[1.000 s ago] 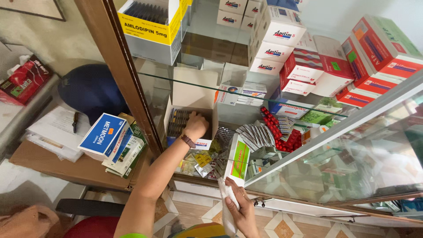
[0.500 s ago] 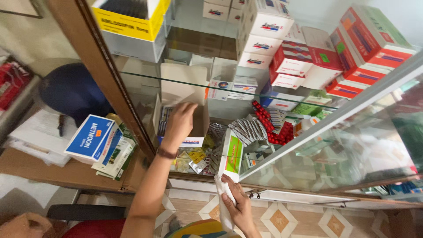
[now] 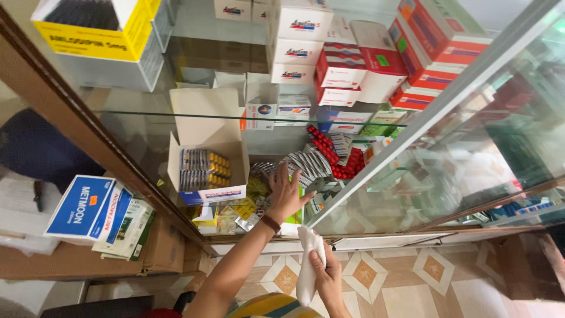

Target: The person wipes the glass shelves of a medicine cabinet using a white cloth. They repeatedly reach in to pick up blister packs and boxes, wipe them, and place them back on the shelves.

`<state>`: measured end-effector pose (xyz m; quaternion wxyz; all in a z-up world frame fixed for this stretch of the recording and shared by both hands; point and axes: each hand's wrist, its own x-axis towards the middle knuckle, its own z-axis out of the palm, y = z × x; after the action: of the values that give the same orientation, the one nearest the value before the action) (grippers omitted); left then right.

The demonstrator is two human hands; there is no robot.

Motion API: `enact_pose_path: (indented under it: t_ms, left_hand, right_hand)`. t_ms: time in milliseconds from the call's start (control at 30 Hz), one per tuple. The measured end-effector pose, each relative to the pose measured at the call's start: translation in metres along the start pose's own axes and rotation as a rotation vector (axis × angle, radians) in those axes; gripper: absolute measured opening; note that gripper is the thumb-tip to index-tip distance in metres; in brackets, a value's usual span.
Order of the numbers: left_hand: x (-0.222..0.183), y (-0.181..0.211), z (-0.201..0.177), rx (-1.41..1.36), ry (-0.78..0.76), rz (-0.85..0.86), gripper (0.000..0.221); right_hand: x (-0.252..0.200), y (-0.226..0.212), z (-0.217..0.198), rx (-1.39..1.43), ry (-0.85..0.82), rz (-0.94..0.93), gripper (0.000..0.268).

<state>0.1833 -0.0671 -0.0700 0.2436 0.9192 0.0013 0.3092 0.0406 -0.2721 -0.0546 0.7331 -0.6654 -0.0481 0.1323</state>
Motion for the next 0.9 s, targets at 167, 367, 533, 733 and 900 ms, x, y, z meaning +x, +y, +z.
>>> enact_pose_path:
  t_ms: [167,367,533,733,900]
  left_hand:
    - [0.005,0.000,0.023,0.072,-0.028,-0.068,0.081]
    - [-0.004,0.001,-0.011,0.138,-0.077,-0.143,0.083]
    - [-0.044,0.002,-0.058,-0.778,-0.276,-0.463,0.068]
    - [-0.091,0.006,-0.081,-1.841,-0.471,-0.659,0.064]
    - [-0.102,0.023,-0.084,-1.537,-0.485,-0.522,0.072]
  right_hand:
    - [-0.005,-0.001,-0.006,-0.060,0.024,-0.046,0.046]
    - [-0.001,-0.001,-0.011,0.029,0.066,0.028,0.046]
    - [0.014,-0.010,-0.002,0.074,0.163,0.008,0.041]
    - [0.035,-0.031,0.020,-0.322,0.103,-0.500,0.043]
    - [0.042,-0.037,0.051,-0.749,0.093,-0.784,0.054]
